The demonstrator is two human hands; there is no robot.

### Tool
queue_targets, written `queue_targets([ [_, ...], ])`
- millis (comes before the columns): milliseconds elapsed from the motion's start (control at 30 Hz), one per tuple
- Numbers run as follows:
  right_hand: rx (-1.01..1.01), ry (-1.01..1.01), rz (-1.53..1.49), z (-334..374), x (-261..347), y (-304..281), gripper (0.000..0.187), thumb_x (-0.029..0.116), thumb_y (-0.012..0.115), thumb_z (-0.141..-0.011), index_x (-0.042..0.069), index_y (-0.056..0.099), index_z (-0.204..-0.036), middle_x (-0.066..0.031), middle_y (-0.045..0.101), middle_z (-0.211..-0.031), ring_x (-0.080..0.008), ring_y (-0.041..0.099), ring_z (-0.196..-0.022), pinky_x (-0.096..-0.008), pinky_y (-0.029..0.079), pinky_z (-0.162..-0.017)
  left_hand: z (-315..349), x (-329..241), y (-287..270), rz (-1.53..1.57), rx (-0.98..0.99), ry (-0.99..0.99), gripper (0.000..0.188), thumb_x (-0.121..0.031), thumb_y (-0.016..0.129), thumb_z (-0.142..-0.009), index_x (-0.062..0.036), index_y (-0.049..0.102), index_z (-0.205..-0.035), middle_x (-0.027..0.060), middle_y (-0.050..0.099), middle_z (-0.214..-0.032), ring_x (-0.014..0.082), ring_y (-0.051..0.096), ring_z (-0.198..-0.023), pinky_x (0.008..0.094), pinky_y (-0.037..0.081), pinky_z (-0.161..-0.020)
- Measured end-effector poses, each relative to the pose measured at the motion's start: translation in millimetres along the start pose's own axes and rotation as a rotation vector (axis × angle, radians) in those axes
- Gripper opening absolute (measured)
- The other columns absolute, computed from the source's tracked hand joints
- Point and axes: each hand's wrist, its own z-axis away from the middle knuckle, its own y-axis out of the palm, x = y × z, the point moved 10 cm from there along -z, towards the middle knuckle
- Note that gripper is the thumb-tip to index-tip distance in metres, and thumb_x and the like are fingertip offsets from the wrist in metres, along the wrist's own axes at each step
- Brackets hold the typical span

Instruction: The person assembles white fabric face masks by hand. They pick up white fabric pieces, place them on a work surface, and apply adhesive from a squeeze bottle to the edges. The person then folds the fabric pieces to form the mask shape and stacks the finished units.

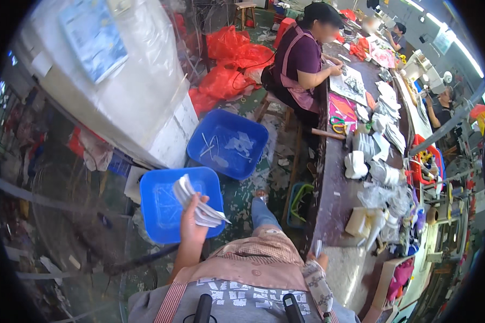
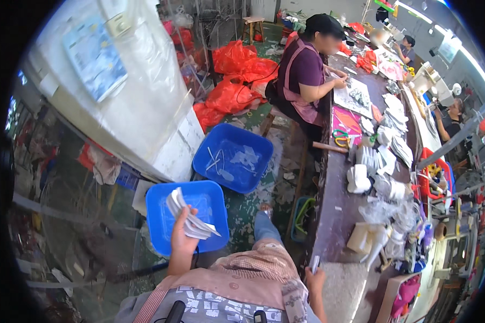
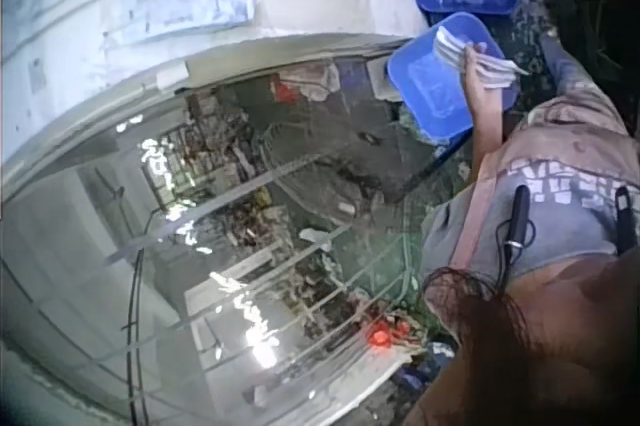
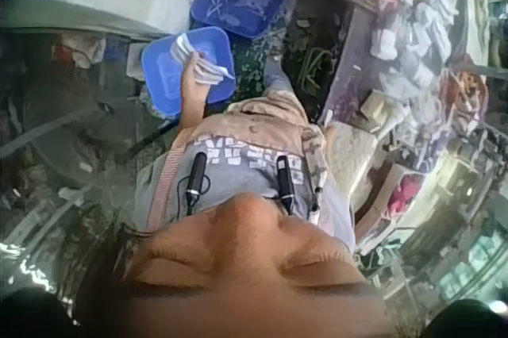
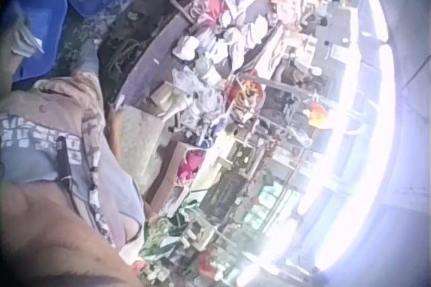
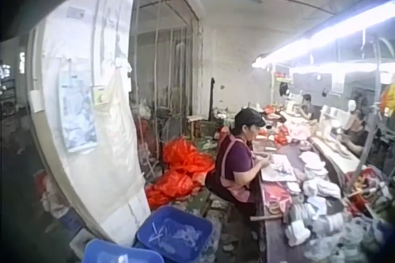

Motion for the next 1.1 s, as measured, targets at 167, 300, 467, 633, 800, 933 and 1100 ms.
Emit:
queue_targets([
  [167, -0.018, -0.334, 0.068, -192, 201, 16, 0.029, 0.023, 0.070, -0.081, -0.005, 0.061, -0.077, -0.0203, 0.058, -0.062, -0.0329, 0.057, -0.056, -0.0432, 0.044, -0.057, -99, -49, 39, 0.081, -0.280, 0.272, 0.022, -0.021, 0.067, -0.092, -0.0090, 0.059, -0.109, 0.0048, 0.062, -0.097, 0.0104, 0.051, -0.071, 0.0280, 0.047, -0.066],
  [300, 0.157, -0.728, 0.028, -259, 449, 30, 0.024, 0.018, 0.065, -0.085, -0.004, 0.059, -0.077, -0.0207, 0.052, -0.059, -0.0281, 0.054, -0.052, -0.0406, 0.042, -0.054, -121, -73, 84, 0.070, -0.343, 0.377, 0.023, -0.023, 0.067, -0.093, -0.0097, 0.059, -0.109, 0.0034, 0.061, -0.096, 0.0092, 0.048, -0.070, 0.0274, 0.045, -0.066],
  [467, 0.203, -0.893, 0.004, -302, 627, 56, 0.022, 0.018, 0.067, -0.086, -0.002, 0.059, -0.082, -0.0234, 0.056, -0.065, -0.0419, 0.058, -0.062, -0.0436, 0.044, -0.057, -153, -89, 130, 0.097, -0.402, 0.454, 0.025, -0.025, 0.067, -0.093, -0.0101, 0.059, -0.111, 0.0028, 0.060, -0.099, 0.0087, 0.048, -0.071, 0.0273, 0.045, -0.066],
  [633, 0.374, -0.841, -0.141, -333, 676, 127, 0.024, 0.020, 0.068, -0.089, -0.003, 0.062, -0.085, -0.0173, 0.052, -0.060, -0.0197, 0.046, -0.053, -0.0383, 0.041, -0.054, -234, -103, 172, 0.109, -0.492, 0.470, 0.028, -0.024, 0.067, -0.093, -0.0071, 0.058, -0.114, 0.0039, 0.060, -0.100, 0.0092, 0.050, -0.071, 0.0261, 0.045, -0.064],
  [800, 0.471, -0.679, -0.236, -390, 733, 188, 0.023, 0.020, 0.067, -0.090, -0.003, 0.065, -0.088, -0.0092, 0.052, -0.060, -0.0122, 0.046, -0.058, -0.0335, 0.041, -0.055, -383, -133, 237, -0.006, -0.337, 0.364, 0.034, -0.021, 0.066, -0.093, -0.0011, 0.055, -0.118, 0.0097, 0.064, -0.097, 0.0100, 0.052, -0.066, 0.0255, 0.046, -0.061],
  [933, 0.330, -0.634, -0.249, -463, 809, 231, 0.024, 0.021, 0.065, -0.092, -0.002, 0.065, -0.085, -0.0035, 0.050, -0.060, -0.0087, 0.045, -0.059, -0.0311, 0.040, -0.055, -535, -176, 311, -0.187, -0.162, 0.278, 0.034, -0.020, 0.066, -0.093, -0.0006, 0.054, -0.119, 0.0130, 0.065, -0.098, 0.0108, 0.055, -0.067, 0.0249, 0.047, -0.059],
  [1100, 0.428, -0.480, -0.265, -509, 909, 285, 0.029, 0.029, 0.066, -0.090, 0.001, 0.065, -0.081, -0.0022, 0.056, -0.060, -0.0094, 0.049, -0.056, -0.0303, 0.041, -0.053, -656, -231, 385, -0.293, 0.018, 0.195, 0.029, -0.019, 0.064, -0.094, -0.0033, 0.057, -0.117, 0.0102, 0.065, -0.095, 0.0112, 0.057, -0.072, 0.0248, 0.046, -0.062],
])
